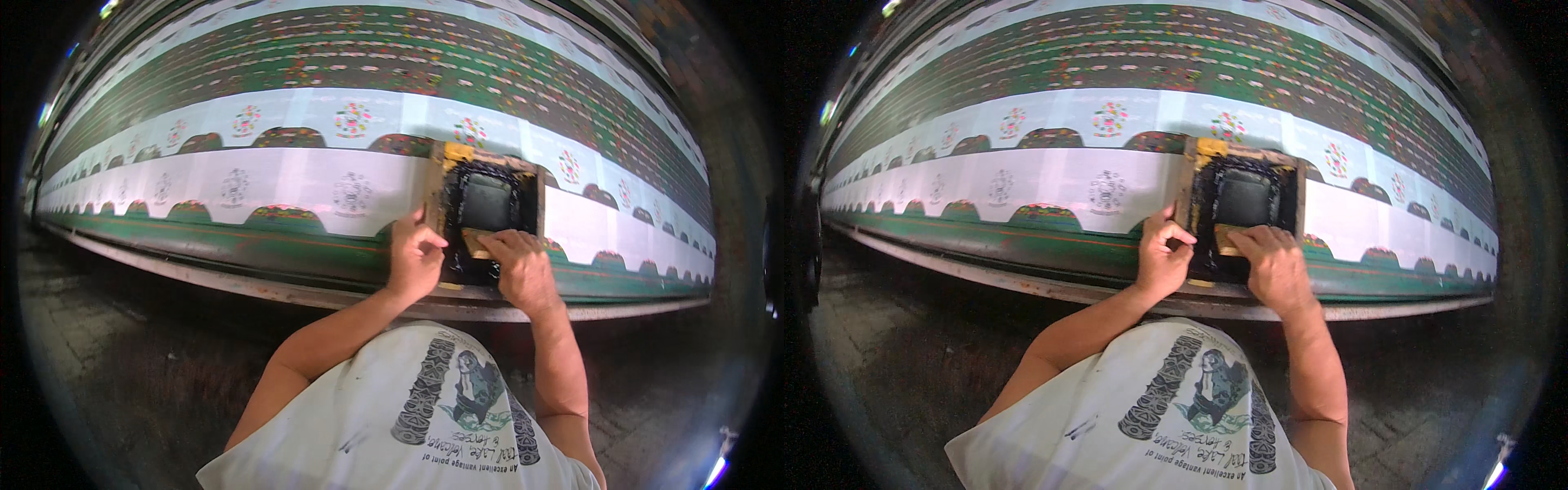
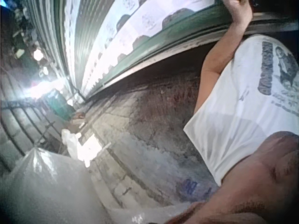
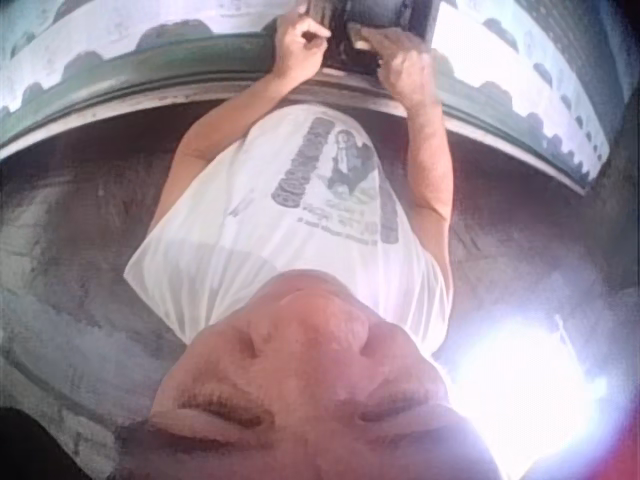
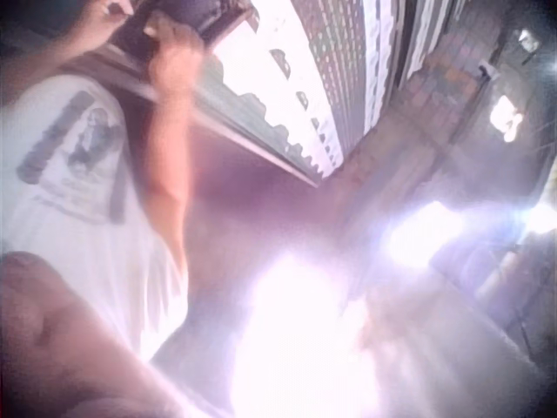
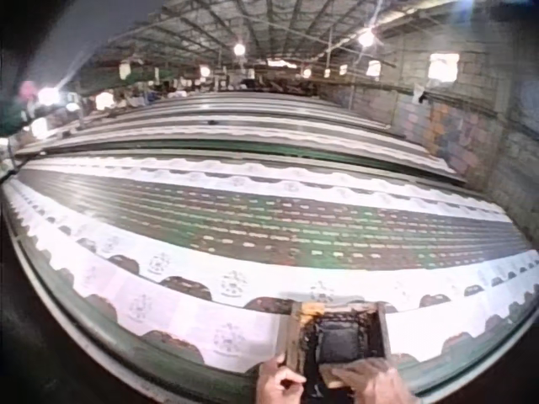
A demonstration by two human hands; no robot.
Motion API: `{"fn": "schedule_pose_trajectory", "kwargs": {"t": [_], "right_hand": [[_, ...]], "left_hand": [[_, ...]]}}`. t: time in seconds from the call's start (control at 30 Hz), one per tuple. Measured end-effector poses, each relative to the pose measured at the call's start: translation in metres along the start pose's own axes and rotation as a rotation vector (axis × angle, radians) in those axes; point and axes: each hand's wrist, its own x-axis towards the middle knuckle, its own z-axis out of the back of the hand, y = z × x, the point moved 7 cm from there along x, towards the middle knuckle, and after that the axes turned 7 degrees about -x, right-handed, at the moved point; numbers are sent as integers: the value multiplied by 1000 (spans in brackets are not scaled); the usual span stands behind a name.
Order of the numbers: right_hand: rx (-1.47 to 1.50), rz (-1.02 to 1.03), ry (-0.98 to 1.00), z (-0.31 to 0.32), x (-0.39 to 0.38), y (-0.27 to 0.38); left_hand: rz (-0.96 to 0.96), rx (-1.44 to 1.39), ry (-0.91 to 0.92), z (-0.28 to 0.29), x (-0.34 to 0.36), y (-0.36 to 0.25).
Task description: The person uses a wooden block printing tool to apply dark ink onto a long roll of patterned fabric moving along a conveyor. They repeatedly press the block onto the fabric surface and re-ink it from a tray, maintaining a consistent rhythm as the fabric advances.
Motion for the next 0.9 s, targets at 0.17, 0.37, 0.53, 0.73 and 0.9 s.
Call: {"fn": "schedule_pose_trajectory", "kwargs": {"t": [0.17,0.37,0.53,0.73,0.9], "right_hand": [[19,-69,32,2,-35,21],[70,-66,99,-8,-63,21],[241,-140,-56,10,-90,-7],[407,-569,-330,2,-155,-93],[493,-659,-355,10,-208,-160]], "left_hand": [[17,78,35,-1,0,4],[14,29,58,-2,9,-9],[40,102,34,0,7,0],[-14,-124,69,-47,3,-22],[-72,-132,92,-133,-14,-24]]}}
